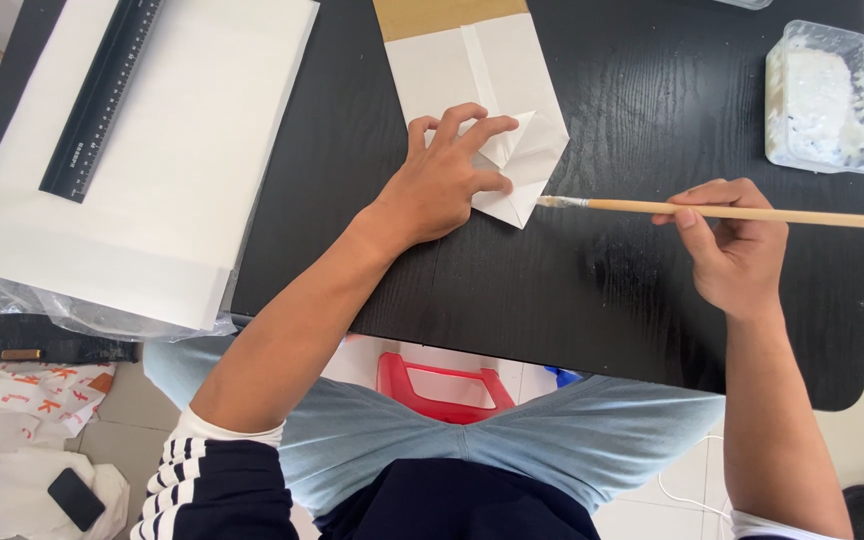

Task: Folding the bottom of a paper bag and applying glue with a brush to seal it.

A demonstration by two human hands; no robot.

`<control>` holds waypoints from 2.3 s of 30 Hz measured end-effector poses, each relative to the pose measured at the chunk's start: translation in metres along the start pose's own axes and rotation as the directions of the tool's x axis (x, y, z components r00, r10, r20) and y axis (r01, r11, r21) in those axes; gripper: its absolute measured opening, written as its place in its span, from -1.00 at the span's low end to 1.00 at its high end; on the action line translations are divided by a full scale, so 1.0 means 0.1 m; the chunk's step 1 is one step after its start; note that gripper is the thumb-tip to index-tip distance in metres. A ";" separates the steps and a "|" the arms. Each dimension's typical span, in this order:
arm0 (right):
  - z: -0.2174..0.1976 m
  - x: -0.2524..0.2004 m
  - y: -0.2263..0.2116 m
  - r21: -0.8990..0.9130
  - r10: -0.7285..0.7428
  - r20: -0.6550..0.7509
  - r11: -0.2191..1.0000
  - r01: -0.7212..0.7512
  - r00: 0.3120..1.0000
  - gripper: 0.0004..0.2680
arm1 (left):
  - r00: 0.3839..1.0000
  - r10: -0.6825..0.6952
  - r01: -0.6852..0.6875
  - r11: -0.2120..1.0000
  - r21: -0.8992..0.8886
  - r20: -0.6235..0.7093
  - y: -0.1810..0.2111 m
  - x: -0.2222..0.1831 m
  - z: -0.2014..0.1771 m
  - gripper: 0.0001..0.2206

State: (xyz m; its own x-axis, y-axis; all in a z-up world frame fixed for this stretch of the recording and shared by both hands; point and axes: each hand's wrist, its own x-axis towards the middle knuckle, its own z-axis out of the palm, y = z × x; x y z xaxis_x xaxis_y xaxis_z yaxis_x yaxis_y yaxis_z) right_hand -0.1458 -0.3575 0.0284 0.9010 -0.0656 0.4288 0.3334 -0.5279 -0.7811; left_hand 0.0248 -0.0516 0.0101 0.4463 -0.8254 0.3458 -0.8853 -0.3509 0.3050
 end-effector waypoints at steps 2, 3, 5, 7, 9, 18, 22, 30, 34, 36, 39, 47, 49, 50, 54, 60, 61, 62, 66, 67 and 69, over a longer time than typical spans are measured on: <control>0.03 0.03 -0.01 -0.012 -0.016 0.011 1.000 0.016 1.000 -0.94 | 1.000 0.000 0.000 1.000 0.005 0.001 0.00 0.00 0.00 -0.51; 0.04 0.04 -0.02 -0.030 0.000 0.007 1.000 0.000 1.000 -0.94 | 1.000 0.005 -0.005 1.000 0.002 -0.006 0.00 0.00 0.01 -0.51; 0.05 0.06 -0.04 -0.048 0.016 0.003 0.999 -0.016 1.000 -0.93 | 1.000 0.010 -0.010 1.000 -0.002 -0.014 0.00 0.00 0.02 -0.51; 0.07 0.09 -0.06 -0.025 -0.008 0.019 1.000 0.009 1.000 -0.95 | 1.000 0.020 -0.020 1.000 -0.002 0.002 0.00 0.00 0.02 -0.51; 0.08 0.09 -0.06 -0.045 0.006 0.013 0.999 -0.005 1.000 -0.95 | 1.000 0.024 -0.024 1.000 -0.002 0.003 -0.01 0.01 0.02 -0.52; 0.11 0.11 -0.11 -0.162 -0.064 0.064 0.984 0.074 0.996 -0.89 | 0.999 0.035 -0.035 0.999 -0.001 0.001 -0.03 0.01 0.05 -0.56; 0.09 0.14 -0.13 -0.256 -0.051 0.029 0.965 0.057 0.998 -0.90 | 1.000 0.026 -0.026 1.000 -0.006 0.008 -0.02 0.01 0.05 -0.55; 0.07 0.07 -0.12 -0.293 -0.051 0.060 0.954 0.066 0.997 -0.92 | 0.999 0.035 -0.035 0.999 0.003 0.006 -0.03 0.00 0.05 -0.56; 0.05 0.04 -0.12 -0.362 -0.036 0.057 0.931 0.054 0.998 -0.93 | 0.999 0.034 -0.034 0.999 0.008 0.012 -0.03 0.00 0.06 -0.56; 0.06 0.05 -0.17 -0.336 -0.063 0.096 0.937 0.092 0.993 -0.93 | 0.999 0.038 -0.038 0.999 0.009 0.001 -0.04 0.00 0.06 -0.57; 0.08 0.04 -0.20 -0.339 -0.081 0.108 0.934 0.113 0.991 -0.94 | 0.999 0.043 -0.043 0.999 0.019 -0.008 -0.03 -0.01 0.06 -0.56; 0.04 0.04 -0.21 -0.357 -0.095 0.133 0.924 0.137 0.987 -0.97 | 0.999 0.040 -0.040 0.999 0.005 -0.006 -0.04 0.00 0.07 -0.58; 0.04 0.03 -0.23 -0.372 -0.090 0.154 0.917 0.142 0.984 -0.94 | 0.999 0.039 -0.039 0.999 0.004 -0.004 -0.04 0.00 0.07 -0.57; 0.04 0.04 -0.22 -0.373 -0.088 0.153 0.917 0.140 0.984 -0.94 | 0.999 0.040 -0.040 0.999 0.003 -0.003 -0.04 0.00 0.08 -0.57; 0.03 0.06 -0.20 -0.416 -0.096 0.105 0.900 0.132 0.990 -0.96 | 0.999 0.046 -0.046 0.999 0.028 -0.016 -0.04 0.00 0.07 -0.57; -0.01 0.02 -0.15 -0.431 -0.021 0.094 0.901 0.060 0.995 -0.99 | 0.999 0.046 -0.045 0.999 0.025 -0.023 -0.04 -0.01 0.07 -0.59; -0.02 0.01 -0.13 -0.438 -0.012 0.096 0.897 0.053 0.995 -0.98 | 0.998 0.047 -0.046 0.999 0.030 -0.031 -0.04 -0.01 0.07 -0.58; -0.01 0.01 -0.15 -0.438 -0.011 0.096 0.897 0.053 0.995 -0.98 | 0.998 0.047 -0.046 0.999 0.029 -0.030 -0.04 -0.01 0.07 -0.58; 0.00 0.01 -0.18 -0.391 -0.022 0.130 0.917 0.072 0.991 -0.97 | 0.999 0.042 -0.041 0.999 0.033 -0.014 -0.03 -0.01 0.06 -0.57; -0.01 0.01 -0.17 -0.368 -0.036 0.134 0.926 0.084 0.990 -0.96 | 0.999 0.039 -0.039 0.999 0.032 -0.006 -0.03 -0.01 0.06 -0.57; 0.01 0.01 -0.21 -0.387 -0.023 0.135 0.919 0.074 0.991 -0.95 | 0.999 0.042 -0.042 0.999 0.026 -0.013 -0.03 -0.01 0.06 -0.58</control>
State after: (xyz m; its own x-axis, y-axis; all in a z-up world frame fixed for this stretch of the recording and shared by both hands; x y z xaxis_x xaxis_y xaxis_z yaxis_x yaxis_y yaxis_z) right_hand -0.1517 -0.3462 0.0446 0.9225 0.0615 0.3810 0.2654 -0.8179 -0.5105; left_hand 0.0266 -0.0523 0.0033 0.4103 -0.8335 0.3701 -0.9063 -0.3276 0.2671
